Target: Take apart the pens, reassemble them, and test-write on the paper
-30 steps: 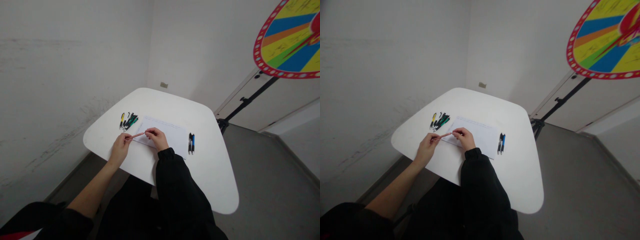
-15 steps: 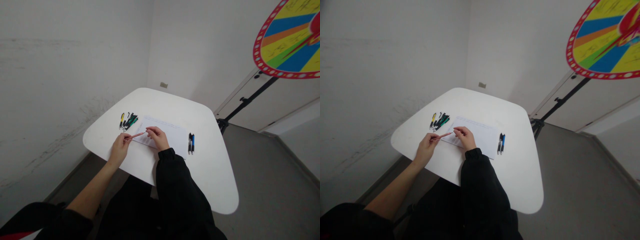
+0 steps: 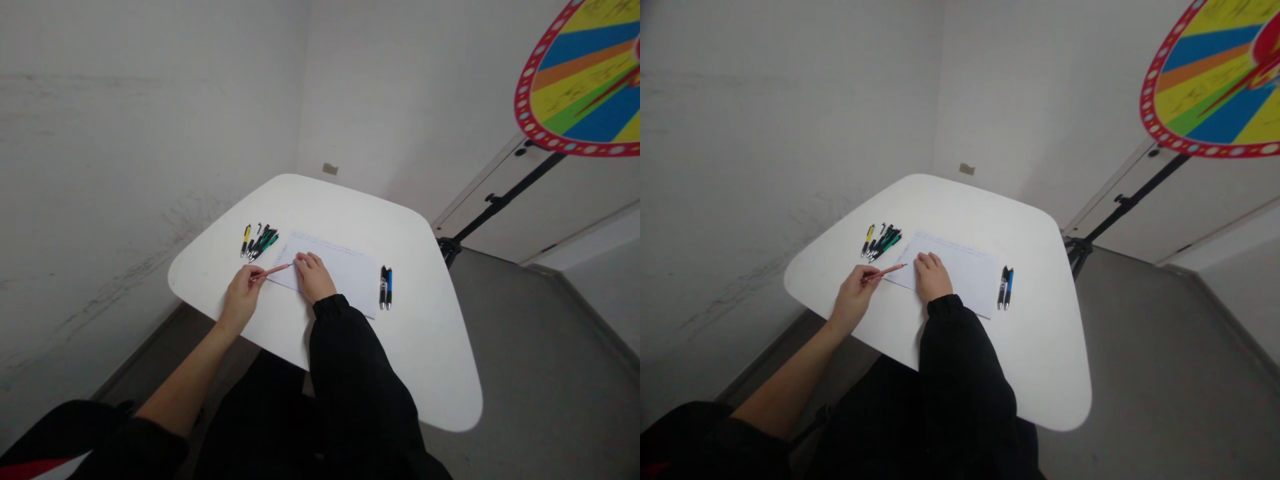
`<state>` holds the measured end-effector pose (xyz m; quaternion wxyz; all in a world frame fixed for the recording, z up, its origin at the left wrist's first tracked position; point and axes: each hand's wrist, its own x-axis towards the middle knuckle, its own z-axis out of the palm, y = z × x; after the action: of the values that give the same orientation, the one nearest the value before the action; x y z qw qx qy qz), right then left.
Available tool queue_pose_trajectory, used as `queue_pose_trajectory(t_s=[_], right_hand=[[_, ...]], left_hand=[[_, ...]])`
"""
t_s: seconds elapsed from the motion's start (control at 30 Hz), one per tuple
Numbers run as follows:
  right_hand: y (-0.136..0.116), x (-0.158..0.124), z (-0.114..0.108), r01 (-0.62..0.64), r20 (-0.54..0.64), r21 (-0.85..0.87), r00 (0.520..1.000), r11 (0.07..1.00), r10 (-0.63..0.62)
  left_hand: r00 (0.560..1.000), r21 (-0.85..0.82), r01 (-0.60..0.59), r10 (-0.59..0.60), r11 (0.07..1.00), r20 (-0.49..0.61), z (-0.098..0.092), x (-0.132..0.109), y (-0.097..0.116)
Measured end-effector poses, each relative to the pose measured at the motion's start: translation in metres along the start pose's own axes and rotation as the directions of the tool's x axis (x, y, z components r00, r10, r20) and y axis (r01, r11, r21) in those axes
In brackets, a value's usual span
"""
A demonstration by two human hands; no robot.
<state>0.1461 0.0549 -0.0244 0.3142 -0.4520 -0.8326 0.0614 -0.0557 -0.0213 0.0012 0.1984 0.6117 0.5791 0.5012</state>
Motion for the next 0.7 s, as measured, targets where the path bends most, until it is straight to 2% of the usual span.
queue_pose_trajectory(t_s=[0.17, 0.53, 0.7], right_hand=[[0.0023, 0.0012, -0.0015, 0.013, 0.014, -0.022, 1.000, 1.000, -0.013], [0.0050, 0.0021, -0.0063, -0.122, 0.026, 0.062, 0.992, 0.991, 0.120], [0.0078, 0.0019, -0.0066, -0.159, 0.005, 0.164, 0.987, 0.974, 0.160]], left_hand=[[1.000, 0.003, -0.004, 0.004, 1.000, -0.006, 0.0007, 0.0000, -0.0009], [1.000, 0.027, 0.011, -0.011, 1.000, 0.009, -0.0004, -0.0002, -0.0004], [1.000, 0.021, 0.009, -0.009, 1.000, 0.003, 0.0000, -0.0001, -0.0013]])
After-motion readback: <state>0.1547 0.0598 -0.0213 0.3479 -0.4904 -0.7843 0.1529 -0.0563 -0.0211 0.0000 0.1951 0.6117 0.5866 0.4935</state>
